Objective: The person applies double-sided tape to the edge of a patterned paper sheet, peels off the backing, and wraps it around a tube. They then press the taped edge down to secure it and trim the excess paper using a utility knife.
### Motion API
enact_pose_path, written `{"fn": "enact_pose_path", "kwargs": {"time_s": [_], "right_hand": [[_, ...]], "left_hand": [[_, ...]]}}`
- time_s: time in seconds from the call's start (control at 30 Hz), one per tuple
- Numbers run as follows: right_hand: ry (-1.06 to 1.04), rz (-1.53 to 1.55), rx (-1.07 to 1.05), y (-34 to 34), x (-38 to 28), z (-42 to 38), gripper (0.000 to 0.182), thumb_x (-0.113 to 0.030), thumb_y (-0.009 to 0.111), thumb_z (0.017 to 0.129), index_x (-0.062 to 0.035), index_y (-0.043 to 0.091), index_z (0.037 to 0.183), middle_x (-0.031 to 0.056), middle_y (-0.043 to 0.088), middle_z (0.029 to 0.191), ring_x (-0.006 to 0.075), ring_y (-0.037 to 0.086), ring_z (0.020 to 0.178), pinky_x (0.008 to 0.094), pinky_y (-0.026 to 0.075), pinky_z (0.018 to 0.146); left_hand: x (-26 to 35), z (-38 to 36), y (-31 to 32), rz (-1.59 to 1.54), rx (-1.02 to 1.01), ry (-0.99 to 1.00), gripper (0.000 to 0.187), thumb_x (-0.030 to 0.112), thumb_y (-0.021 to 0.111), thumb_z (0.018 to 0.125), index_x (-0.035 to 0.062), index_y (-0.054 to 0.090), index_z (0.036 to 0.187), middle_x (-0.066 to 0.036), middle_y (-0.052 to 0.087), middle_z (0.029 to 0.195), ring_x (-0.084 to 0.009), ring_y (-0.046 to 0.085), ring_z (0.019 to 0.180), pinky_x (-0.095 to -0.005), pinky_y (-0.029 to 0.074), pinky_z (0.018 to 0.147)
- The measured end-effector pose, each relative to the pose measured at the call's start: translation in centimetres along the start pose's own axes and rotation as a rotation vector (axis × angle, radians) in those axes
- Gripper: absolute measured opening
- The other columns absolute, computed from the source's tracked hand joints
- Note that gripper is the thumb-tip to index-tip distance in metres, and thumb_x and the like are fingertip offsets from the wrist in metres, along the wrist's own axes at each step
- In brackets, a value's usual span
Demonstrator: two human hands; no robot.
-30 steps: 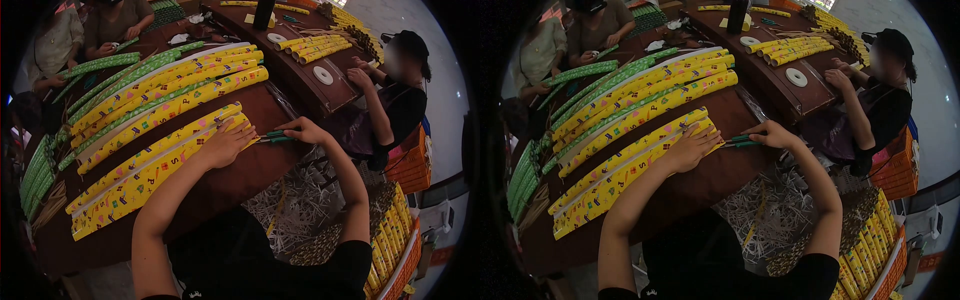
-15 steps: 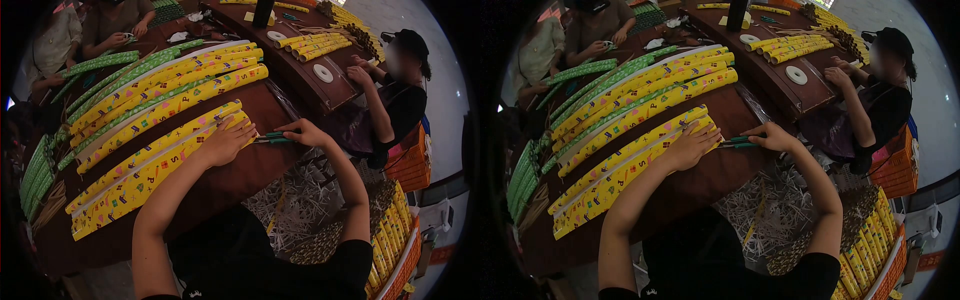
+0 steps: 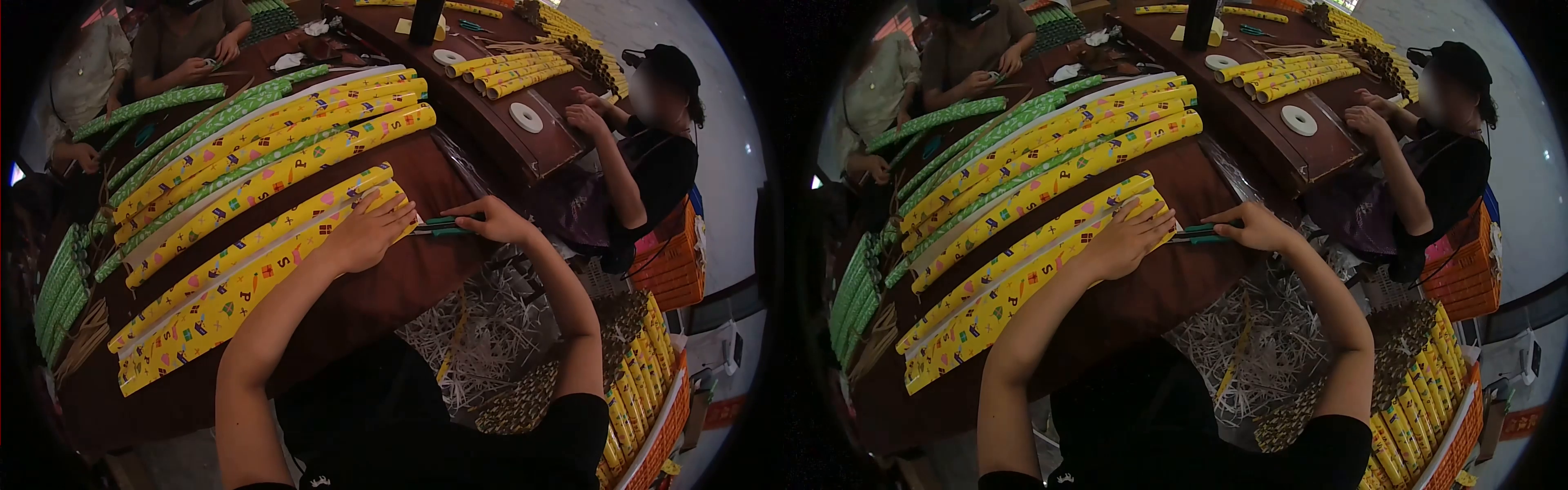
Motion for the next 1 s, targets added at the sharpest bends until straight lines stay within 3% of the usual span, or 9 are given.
{"fn": "enact_pose_path", "kwargs": {"time_s": [0.13, 0.23, 0.3, 0.4, 0.5, 1.0], "right_hand": [[0.064, -0.024, -0.047, -0.3, -0.6, -0.3, 0.030, -0.019, 0.060, 0.092, -0.0083, 0.067, 0.119, 0.0132, 0.071, 0.107, 0.0194, 0.067, 0.099, 0.0309, 0.047, 0.090], [0.048, -0.052, -0.009, -0.1, -0.8, -0.3, 0.030, -0.019, 0.060, 0.092, -0.0079, 0.067, 0.119, 0.0128, 0.071, 0.106, 0.0200, 0.067, 0.098, 0.0308, 0.047, 0.090], [0.031, -0.032, 0.030, 0.0, -1.0, -0.2, 0.030, -0.022, 0.060, 0.091, -0.0112, 0.068, 0.118, 0.0139, 0.071, 0.104, 0.0254, 0.068, 0.096, 0.0339, 0.048, 0.088], [0.121, -0.047, 0.014, -0.1, -1.7, -0.2, 0.030, -0.022, 0.060, 0.091, -0.0111, 0.068, 0.118, 0.0146, 0.071, 0.105, 0.0262, 0.068, 0.095, 0.0335, 0.048, 0.088], [0.014, -0.034, 0.046, 0.5, -1.1, 0.0, 0.030, -0.022, 0.060, 0.091, -0.0112, 0.068, 0.118, 0.0154, 0.070, 0.105, 0.0262, 0.068, 0.095, 0.0332, 0.048, 0.088], [0.062, -0.049, 0.047, 1.2, -1.6, -0.5, 0.030, -0.024, 0.061, 0.091, -0.0143, 0.069, 0.118, 0.0139, 0.071, 0.104, 0.0280, 0.068, 0.095, 0.0347, 0.049, 0.088]], "left_hand": [[0.1, 0.0, -0.2, 0.029, -0.018, 0.010, 0.051, 0.013, 0.041, 0.094, 0.0094, 0.038, 0.145, -0.005, 0.035, 0.152, -0.0197, 0.026, 0.144, -0.0467, 0.012, 0.119], [-0.1, 0.1, 0.0, -0.014, -0.014, -0.006, 0.051, 0.013, 0.040, 0.095, 0.0094, 0.037, 0.146, -0.005, 0.035, 0.153, -0.0194, 0.026, 0.144, -0.0464, 0.011, 0.120], [-0.2, 0.1, 0.0, -0.038, -0.025, -0.012, 0.051, 0.013, 0.039, 0.095, 0.0096, 0.036, 0.146, -0.005, 0.034, 0.153, -0.0192, 0.025, 0.144, -0.0461, 0.011, 0.120], [-0.2, 0.1, -0.1, -0.044, -0.032, -0.016, 0.051, 0.013, 0.039, 0.095, 0.0100, 0.036, 0.146, -0.004, 0.034, 0.153, -0.0189, 0.025, 0.144, -0.0457, 0.010, 0.120], [-0.1, 0.1, 0.0, -0.026, -0.024, -0.009, 0.051, 0.013, 0.038, 0.095, 0.0103, 0.036, 0.146, -0.004, 0.034, 0.153, -0.0188, 0.025, 0.144, -0.0454, 0.010, 0.120], [-0.2, 0.1, 0.0, -0.045, 0.012, -0.003, 0.047, 0.016, 0.039, 0.098, 0.0106, 0.038, 0.145, -0.004, 0.037, 0.151, -0.0183, 0.028, 0.143, -0.0453, 0.011, 0.119]]}}
Point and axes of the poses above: each hand's wrist, its own z-axis towards the middle knuckle, its own y-axis out of the palm, x = y × z, the point moved 3 cm from there along z, towards the middle knuckle
